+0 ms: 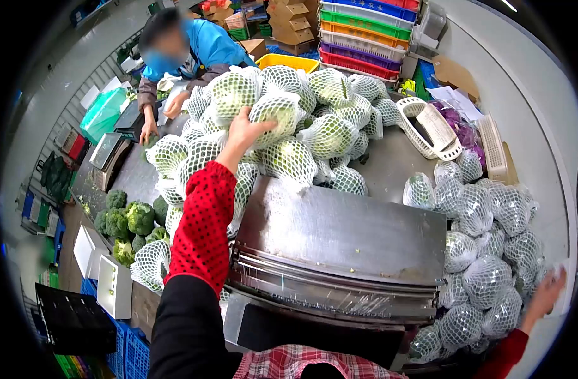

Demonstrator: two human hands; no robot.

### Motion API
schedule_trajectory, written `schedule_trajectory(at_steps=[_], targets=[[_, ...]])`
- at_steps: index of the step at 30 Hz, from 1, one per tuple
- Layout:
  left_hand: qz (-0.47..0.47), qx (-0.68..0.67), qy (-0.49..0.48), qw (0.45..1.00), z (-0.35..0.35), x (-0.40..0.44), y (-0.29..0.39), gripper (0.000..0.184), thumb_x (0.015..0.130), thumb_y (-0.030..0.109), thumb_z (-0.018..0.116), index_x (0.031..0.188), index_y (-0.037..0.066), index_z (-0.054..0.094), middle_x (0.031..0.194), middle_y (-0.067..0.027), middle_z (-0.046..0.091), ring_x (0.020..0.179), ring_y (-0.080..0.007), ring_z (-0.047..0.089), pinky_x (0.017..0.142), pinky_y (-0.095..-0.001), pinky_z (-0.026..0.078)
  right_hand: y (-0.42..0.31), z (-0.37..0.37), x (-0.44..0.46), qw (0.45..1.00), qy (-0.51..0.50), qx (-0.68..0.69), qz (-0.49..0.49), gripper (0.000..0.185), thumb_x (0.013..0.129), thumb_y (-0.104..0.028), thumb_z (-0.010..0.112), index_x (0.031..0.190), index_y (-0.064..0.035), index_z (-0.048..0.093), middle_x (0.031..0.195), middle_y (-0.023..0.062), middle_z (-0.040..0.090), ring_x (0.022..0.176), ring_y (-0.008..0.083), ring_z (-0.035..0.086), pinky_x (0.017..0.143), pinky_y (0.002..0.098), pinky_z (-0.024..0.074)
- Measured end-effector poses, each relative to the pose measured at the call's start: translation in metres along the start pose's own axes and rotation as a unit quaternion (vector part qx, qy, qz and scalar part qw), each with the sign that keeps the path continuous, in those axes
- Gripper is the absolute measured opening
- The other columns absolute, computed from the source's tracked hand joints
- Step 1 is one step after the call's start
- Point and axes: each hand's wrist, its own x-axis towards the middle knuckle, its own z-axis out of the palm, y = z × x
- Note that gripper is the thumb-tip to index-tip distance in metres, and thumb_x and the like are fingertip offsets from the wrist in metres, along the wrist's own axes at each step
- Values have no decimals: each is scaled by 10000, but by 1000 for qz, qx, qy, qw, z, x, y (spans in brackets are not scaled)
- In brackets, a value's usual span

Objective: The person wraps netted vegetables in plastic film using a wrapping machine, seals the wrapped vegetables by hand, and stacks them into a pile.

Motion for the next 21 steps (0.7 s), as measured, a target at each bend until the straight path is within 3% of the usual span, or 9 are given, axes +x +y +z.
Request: schedule_trajectory(at_steps=[2,4,6,9,13,16,18,20,21], targets=[[7,-83,0,997,-1,-13,15,651,683,341,784,1151,-58,573,1037,-186,664,932,-296,649,843,-340,495,-137,8,-53,977,-43,83,-191,443,922,-176,559,1330,-26,472,1336,155,507,1144,277,520,984,371,395],[-19,-355,36,934,-18,-26,39,474,766,223,739,1115,-56,580,988,-148,667,838,-252,662,737,-325,527,-258,1,-98,882,-286,349,-136,545,786,-20,659,1302,-2,485,1204,142,568,1079,246,563,915,347,467],[-90,-482,12,872,-51,-61,88,322,824,201,708,1015,-33,597,921,-126,660,725,-200,658,631,-316,538,-333,11,-133,802,-334,447,-212,604,762,-80,719,1313,-20,480,1221,156,560,1042,248,588,852,342,510],[-107,-443,-94,885,-60,-125,114,353,866,247,663,1055,-32,559,929,-140,652,711,-199,660,583,-319,542,-427,5,-165,707,-360,574,-203,717,805,-238,709,1397,-34,361,1355,207,442,1137,326,541,932,390,470],[-227,-320,-248,886,-21,-230,109,500,880,324,644,1178,-52,504,1024,-158,640,772,-196,663,575,-326,540,-437,-9,-225,752,-353,470,-297,685,868,-430,594,1385,-45,364,1320,242,416,1104,426,531,908,442,459],[-156,-213,-380,887,-28,-272,116,565,898,441,579,1123,-77,561,864,-144,666,620,-198,657,558,-328,535,-401,4,-257,769,-368,413,-320,662,877,-440,578,1389,-77,368,1318,231,422,1074,429,548,878,462,471],[-163,-81,-355,917,-32,-271,115,585,911,477,538,1109,-72,581,815,-150,659,586,-205,651,574,-313,527,-389,4,-248,782,-345,409,-319,630,879,-420,584,1378,-84,393,1314,223,433,1050,416,566,862,444,482],[11,-143,-182,973,-35,-278,57,559,899,476,554,1059,-57,598,784,-183,665,553,-256,630,578,-397,506,-372,-34,-225,776,-393,440,-223,435,882,-238,616,1265,-49,532,1239,191,521,924,252,620,776,326,496],[108,25,-125,986,-71,-287,61,522,873,466,582,970,-45,628,735,-193,660,561,-329,627,593,-435,498,-347,-34,-219,805,-336,415,-258,257,880,-190,614,1087,-40,641,1073,155,618,749,208,625,652,305,493]])
